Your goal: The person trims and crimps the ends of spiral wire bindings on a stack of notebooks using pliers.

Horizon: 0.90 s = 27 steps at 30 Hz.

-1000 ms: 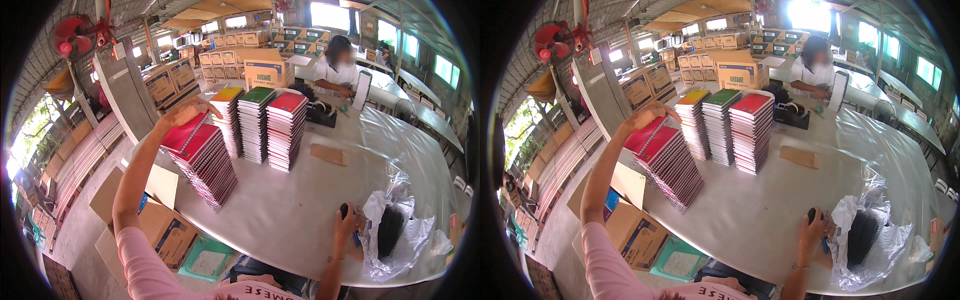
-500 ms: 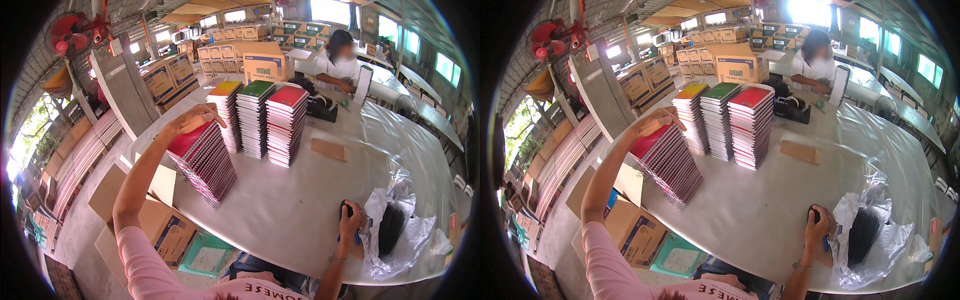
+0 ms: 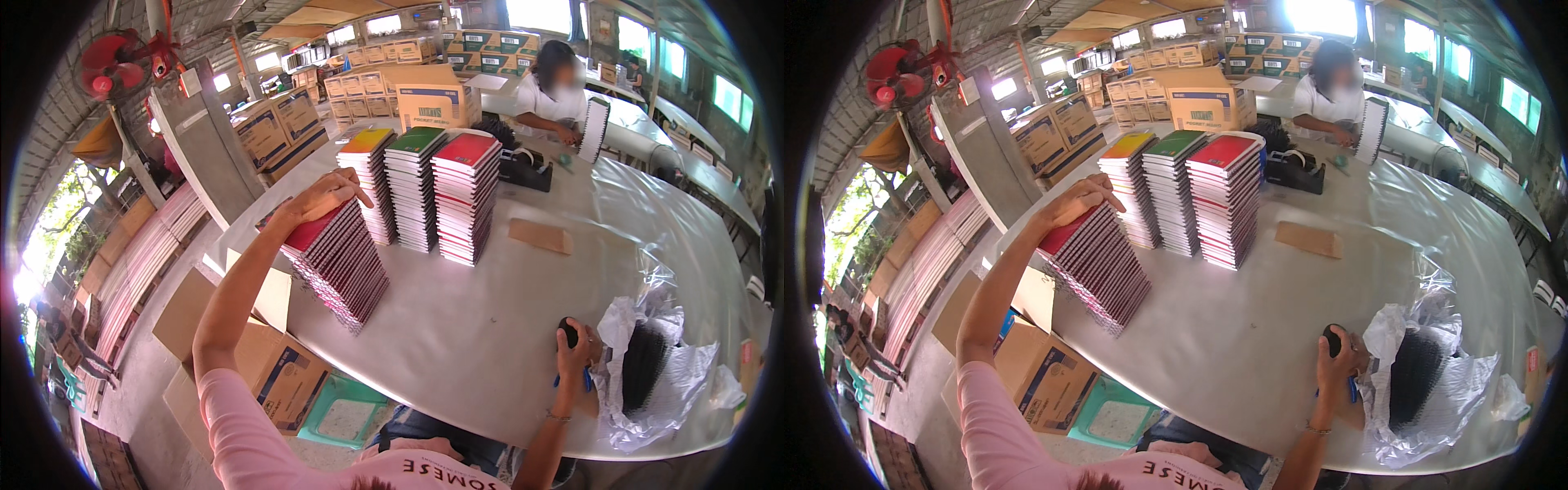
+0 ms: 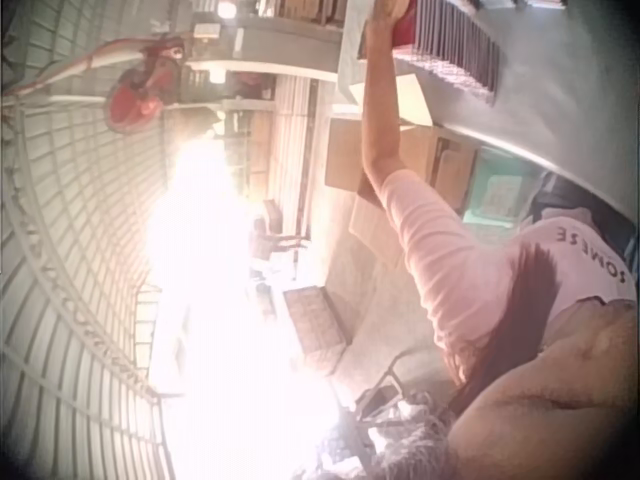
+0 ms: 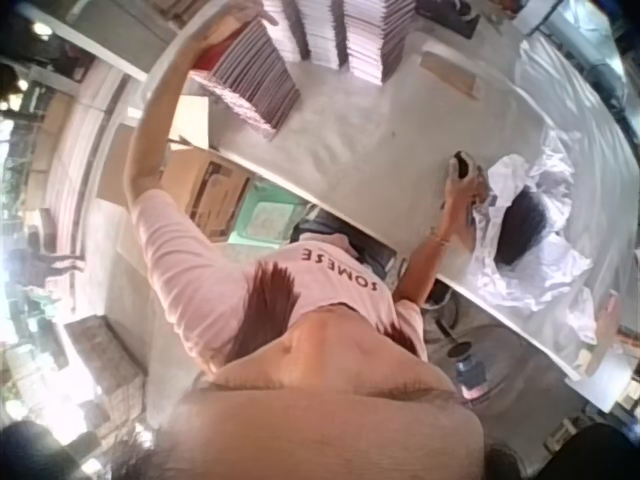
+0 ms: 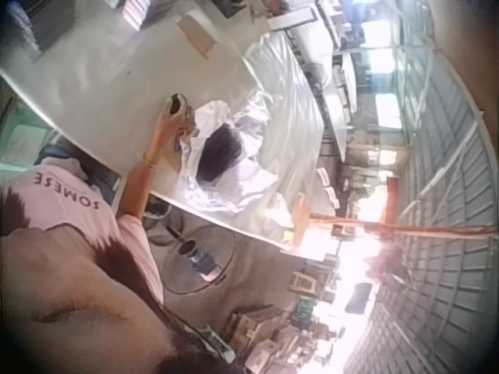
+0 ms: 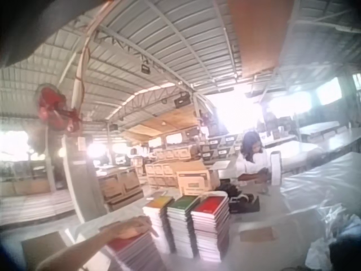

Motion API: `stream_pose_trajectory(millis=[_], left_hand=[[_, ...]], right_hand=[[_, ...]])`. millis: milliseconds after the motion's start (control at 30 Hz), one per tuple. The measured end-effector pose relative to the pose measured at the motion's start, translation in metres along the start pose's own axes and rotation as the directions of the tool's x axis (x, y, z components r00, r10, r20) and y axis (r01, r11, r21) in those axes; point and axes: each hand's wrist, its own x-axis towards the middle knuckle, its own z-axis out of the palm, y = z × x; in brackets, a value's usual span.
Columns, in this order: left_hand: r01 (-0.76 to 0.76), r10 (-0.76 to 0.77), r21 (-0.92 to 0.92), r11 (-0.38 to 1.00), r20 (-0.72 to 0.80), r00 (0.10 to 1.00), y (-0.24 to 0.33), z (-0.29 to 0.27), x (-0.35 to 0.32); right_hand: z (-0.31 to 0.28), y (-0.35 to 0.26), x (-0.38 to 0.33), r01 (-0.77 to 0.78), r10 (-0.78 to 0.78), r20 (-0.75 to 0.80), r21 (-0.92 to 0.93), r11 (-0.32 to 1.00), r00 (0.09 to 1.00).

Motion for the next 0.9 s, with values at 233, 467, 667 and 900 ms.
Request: stream_pose_trajectory(millis=[233, 467, 667, 900], left_hand=[[0.028, -0.028, 0.013, 1.000, -0.004, 1.000, -0.005, 0.002, -0.003], [0.032, 0.028, 0.300, 0.953, -0.191, 0.981, 0.014, -0.018, -0.022], [0.035, -0.088, -0.082, 0.996, -0.839, 0.538, 0.077, -0.004, -0.090], [0.161, -0.690, -0.673, 0.722, -0.680, 0.249, 0.028, 0.172, -0.207]], right_hand=[[0.012, -0.020, -0.005, 0.102, -0.215, -0.311, -0.343, 0.934, 0.926], [0.059, -0.073, -0.020, 0.352, -0.384, -0.105, -0.238, 0.905, 0.917], [0.152, -0.105, 0.005, 0.101, -0.285, 0.355, 0.455, 0.885, 0.890], [0.310, -0.154, 0.035, -0.056, -0.346, 0.686, 0.491, 0.870, 0.640]])
